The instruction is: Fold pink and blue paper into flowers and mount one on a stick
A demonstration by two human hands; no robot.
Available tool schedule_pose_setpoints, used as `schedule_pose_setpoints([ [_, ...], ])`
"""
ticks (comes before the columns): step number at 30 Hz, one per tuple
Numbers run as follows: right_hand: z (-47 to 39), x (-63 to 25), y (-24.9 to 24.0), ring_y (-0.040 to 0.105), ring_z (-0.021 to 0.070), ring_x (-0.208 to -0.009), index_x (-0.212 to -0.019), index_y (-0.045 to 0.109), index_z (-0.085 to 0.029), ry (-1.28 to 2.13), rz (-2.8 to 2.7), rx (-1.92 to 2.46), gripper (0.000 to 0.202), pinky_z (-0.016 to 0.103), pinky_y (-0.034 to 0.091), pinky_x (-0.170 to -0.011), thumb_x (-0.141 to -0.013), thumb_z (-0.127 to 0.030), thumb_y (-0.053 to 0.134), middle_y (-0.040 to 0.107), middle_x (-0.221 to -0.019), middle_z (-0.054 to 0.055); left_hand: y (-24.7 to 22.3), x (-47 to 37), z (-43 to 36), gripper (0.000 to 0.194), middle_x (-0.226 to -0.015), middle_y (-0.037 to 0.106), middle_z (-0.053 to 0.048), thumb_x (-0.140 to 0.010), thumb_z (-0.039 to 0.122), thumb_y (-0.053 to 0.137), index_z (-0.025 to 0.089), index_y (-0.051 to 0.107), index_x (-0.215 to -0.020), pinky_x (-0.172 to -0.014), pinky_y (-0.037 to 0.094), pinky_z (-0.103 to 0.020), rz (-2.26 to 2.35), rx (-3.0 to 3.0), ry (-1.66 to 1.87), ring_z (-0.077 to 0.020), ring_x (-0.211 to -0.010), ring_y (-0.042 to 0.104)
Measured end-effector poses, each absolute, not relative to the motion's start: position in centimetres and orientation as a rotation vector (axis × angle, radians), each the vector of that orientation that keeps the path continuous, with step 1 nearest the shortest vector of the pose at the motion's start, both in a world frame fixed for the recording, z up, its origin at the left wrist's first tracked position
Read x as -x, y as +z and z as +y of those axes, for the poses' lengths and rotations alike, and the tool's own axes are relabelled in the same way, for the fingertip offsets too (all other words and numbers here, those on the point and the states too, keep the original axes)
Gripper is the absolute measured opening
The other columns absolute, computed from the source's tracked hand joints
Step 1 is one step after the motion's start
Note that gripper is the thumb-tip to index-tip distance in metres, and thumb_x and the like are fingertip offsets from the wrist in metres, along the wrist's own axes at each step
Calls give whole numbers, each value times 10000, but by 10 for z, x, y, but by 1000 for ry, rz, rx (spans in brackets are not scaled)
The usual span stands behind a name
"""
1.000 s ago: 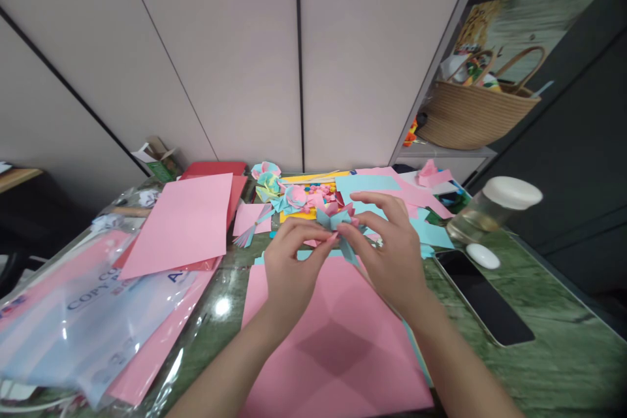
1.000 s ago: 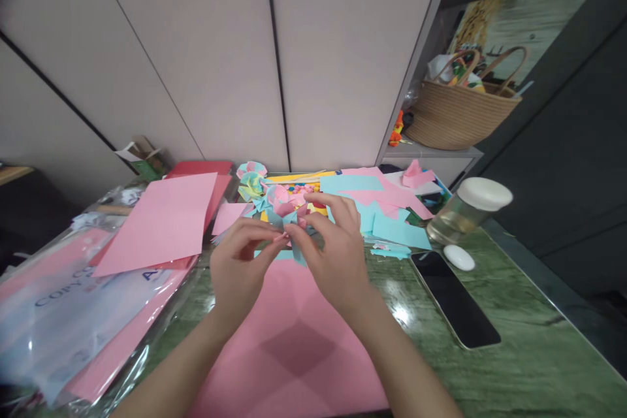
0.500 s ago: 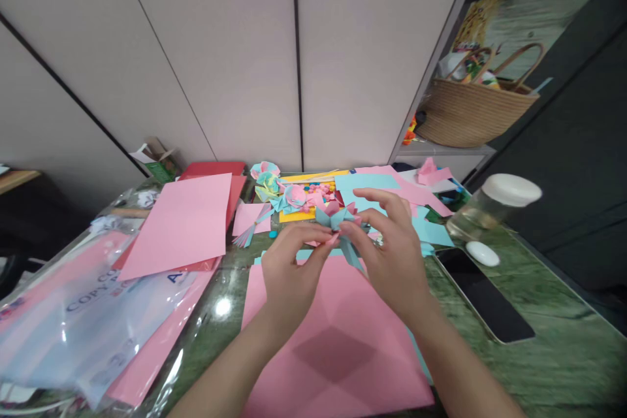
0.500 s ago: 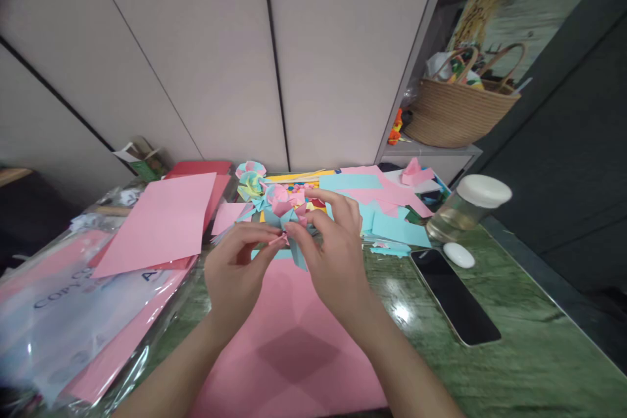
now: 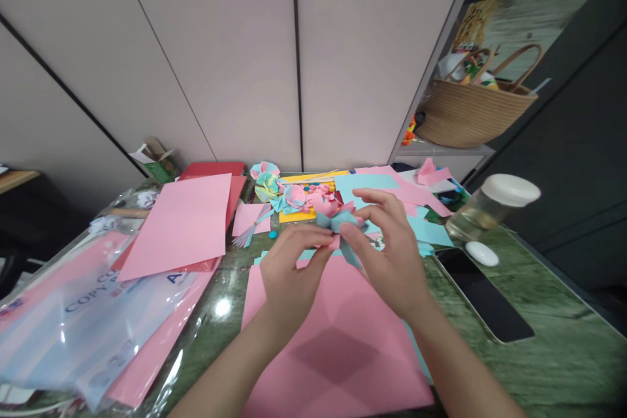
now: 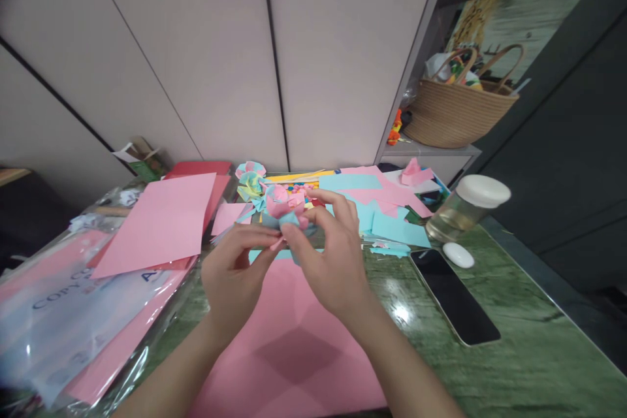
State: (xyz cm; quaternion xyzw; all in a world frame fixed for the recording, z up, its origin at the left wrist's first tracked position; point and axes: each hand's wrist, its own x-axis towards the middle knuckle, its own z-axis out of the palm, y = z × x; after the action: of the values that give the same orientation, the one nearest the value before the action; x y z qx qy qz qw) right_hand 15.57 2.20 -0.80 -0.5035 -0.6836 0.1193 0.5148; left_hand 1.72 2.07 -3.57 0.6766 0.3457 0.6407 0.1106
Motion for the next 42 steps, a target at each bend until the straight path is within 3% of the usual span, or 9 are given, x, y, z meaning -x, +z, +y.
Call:
schedule_pose_setpoints([
  [9, 23, -153, -10, 478, 221, -1020, -674, 516, -205, -34, -1662, 1181, 200, 414, 371, -875, -840, -302, 571, 568, -1110, 65, -30, -18, 18, 170, -785, 690, -23, -768, -1, 610, 163, 628, -807, -694, 546, -236, 964, -2241, 1963, -119, -765, 659],
  [19, 19, -155, -8, 474, 224, -1055, -735, 539, -212, 62, -1646, 1225, 153, 419, 388, -883, -842, -318, 565, 540, -1126, 60, -31, -19, 16, 175, -800, 690, -24, -799, 7, 577, 170, 619, -844, -681, 550, -243, 916, -2234, 1965, -120, -783, 652],
  [35, 17, -157, -6, 476, 218, -1094, -642, 545, -211, 318, -1593, 1244, 248, 428, 393, -910, -836, -366, 552, 523, -1095, 50, -31, -19, 15, 170, -798, 687, -39, -786, -4, 582, 158, 615, -826, -680, 553, -245, 852, -2226, 2014, -124, -773, 655],
  [42, 14, -154, -3, 484, 233, -1109, -677, 571, -235, 361, -1504, 1164, 167, 451, 395, -934, -756, -364, 641, 526, -1101, 46, -29, -10, 12, 175, -882, 700, -64, -772, 5, 601, 135, 637, -883, -747, 567, -267, 805, -2533, 2006, -156, -864, 662],
])
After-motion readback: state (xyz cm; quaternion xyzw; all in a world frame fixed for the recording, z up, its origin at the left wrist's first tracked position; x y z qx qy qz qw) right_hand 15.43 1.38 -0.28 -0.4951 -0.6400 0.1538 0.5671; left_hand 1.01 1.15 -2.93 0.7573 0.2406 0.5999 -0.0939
